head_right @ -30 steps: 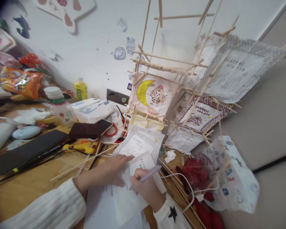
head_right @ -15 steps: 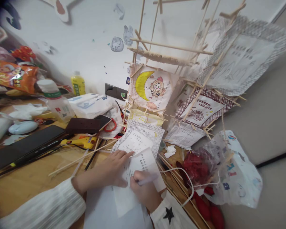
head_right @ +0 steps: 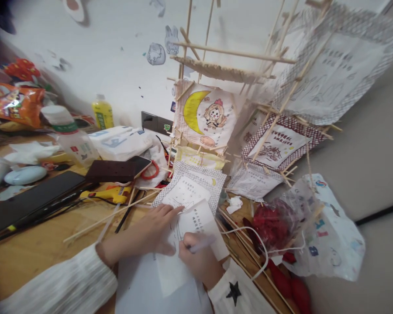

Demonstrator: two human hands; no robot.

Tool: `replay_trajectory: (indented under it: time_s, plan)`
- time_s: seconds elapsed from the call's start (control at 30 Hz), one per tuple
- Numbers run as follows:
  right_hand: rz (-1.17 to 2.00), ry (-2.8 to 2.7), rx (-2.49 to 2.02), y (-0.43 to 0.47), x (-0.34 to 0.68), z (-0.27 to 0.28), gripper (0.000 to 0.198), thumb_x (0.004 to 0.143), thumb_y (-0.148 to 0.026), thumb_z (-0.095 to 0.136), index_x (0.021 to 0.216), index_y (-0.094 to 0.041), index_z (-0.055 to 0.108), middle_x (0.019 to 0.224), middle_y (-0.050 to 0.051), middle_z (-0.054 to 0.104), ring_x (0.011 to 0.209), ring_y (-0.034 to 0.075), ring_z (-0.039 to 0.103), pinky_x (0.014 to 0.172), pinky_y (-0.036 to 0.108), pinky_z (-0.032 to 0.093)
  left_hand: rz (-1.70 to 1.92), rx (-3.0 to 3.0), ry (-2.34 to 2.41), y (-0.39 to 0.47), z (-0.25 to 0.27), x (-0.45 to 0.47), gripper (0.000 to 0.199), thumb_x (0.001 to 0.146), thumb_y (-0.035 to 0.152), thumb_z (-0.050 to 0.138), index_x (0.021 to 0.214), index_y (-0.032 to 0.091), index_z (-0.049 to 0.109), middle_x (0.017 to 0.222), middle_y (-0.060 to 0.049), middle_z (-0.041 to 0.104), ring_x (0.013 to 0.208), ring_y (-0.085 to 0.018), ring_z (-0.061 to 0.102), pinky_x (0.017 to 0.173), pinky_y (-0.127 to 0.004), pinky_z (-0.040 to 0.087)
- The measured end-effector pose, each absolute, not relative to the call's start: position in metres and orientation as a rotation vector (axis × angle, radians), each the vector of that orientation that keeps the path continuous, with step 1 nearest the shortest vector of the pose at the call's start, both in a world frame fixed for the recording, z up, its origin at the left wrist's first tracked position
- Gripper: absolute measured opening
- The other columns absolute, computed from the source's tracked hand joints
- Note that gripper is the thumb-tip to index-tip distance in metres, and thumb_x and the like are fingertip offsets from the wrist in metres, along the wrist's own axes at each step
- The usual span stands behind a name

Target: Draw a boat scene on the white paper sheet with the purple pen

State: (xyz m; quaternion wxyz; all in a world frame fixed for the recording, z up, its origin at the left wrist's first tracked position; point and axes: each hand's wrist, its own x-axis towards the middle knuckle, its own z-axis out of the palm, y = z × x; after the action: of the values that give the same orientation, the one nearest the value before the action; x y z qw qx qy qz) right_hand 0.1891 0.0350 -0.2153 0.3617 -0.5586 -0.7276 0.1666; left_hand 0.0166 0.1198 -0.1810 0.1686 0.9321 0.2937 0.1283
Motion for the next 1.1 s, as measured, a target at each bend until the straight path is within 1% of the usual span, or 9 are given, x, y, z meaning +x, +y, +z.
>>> replay_trajectory:
  time_s: [0.13,0.27,0.4,0.53,0.77,0.93,1.1]
  plan:
    - [0.466,-1.839,-1.455,0.0339,0.1894,-0.2136,0.027,0.074,-0.021,0.040,0.054,-0.019,0.023,0.047,-0.003,0.031,0.047,0.010,0.032,0.047,0.024,0.020,0.364,2.646,0.827,0.1194,-0.1798,0.0165,0.099,0.054,0.047,0.080,0.135,0.014,0.034,0.116,-0.014,0.051,0.109,-0.035,0.046,0.095,-0.048,0.036]
    - [0.611,-1.807,-1.416,0.0297,0.1902,-0.2088,0.027,0.078,-0.023,0.040,0.055,-0.018,0.027,0.049,-0.003,0.035,0.048,0.010,0.036,0.047,0.023,0.023,0.379,2.661,0.837,0.1200,-0.1822,0.0162,0.097,0.056,0.047,0.079,0.136,0.016,0.033,0.117,-0.013,0.050,0.109,-0.035,0.046,0.093,-0.046,0.037]
    - [0.568,-1.892,-1.387,0.0264,0.1908,-0.2083,0.030,0.078,-0.021,0.045,0.054,-0.017,0.027,0.049,-0.004,0.034,0.049,0.009,0.034,0.049,0.023,0.022,0.393,2.667,0.823,0.1201,-0.1839,0.0162,0.098,0.056,0.048,0.079,0.136,0.016,0.033,0.117,-0.013,0.051,0.110,-0.034,0.045,0.095,-0.045,0.036]
    - [0.555,-1.949,-1.380,0.0259,0.1911,-0.2087,0.030,0.079,-0.021,0.045,0.054,-0.017,0.031,0.050,-0.004,0.036,0.049,0.009,0.036,0.050,0.023,0.022,0.390,2.663,0.821,0.1193,-0.1819,0.0158,0.097,0.056,0.046,0.080,0.135,0.015,0.034,0.117,-0.014,0.051,0.110,-0.034,0.045,0.095,-0.044,0.036]
    - [0.613,-1.925,-1.326,0.0273,0.1902,-0.2056,0.031,0.078,-0.022,0.045,0.053,-0.017,0.028,0.049,-0.004,0.033,0.047,0.009,0.033,0.048,0.022,0.022,0.373,2.689,0.811,0.1196,-0.1805,0.0149,0.094,0.058,0.048,0.077,0.135,0.015,0.034,0.117,-0.014,0.051,0.109,-0.034,0.046,0.094,-0.044,0.036]
    - [0.626,-1.918,-1.348,0.0266,0.1897,-0.2096,0.029,0.076,-0.020,0.045,0.052,-0.017,0.029,0.048,-0.004,0.033,0.047,0.008,0.033,0.047,0.022,0.021,0.367,2.677,0.826,0.1197,-0.1791,0.0162,0.096,0.055,0.047,0.080,0.133,0.015,0.036,0.117,-0.015,0.051,0.110,-0.034,0.045,0.095,-0.045,0.035]
    - [0.678,-1.825,-1.425,0.0291,0.1952,-0.2079,0.029,0.076,-0.024,0.042,0.053,-0.019,0.026,0.047,-0.004,0.031,0.046,0.009,0.032,0.045,0.021,0.022,0.345,2.656,0.836,0.1191,-0.1775,0.0158,0.097,0.055,0.046,0.080,0.135,0.016,0.034,0.118,-0.014,0.051,0.112,-0.034,0.045,0.097,-0.045,0.035]
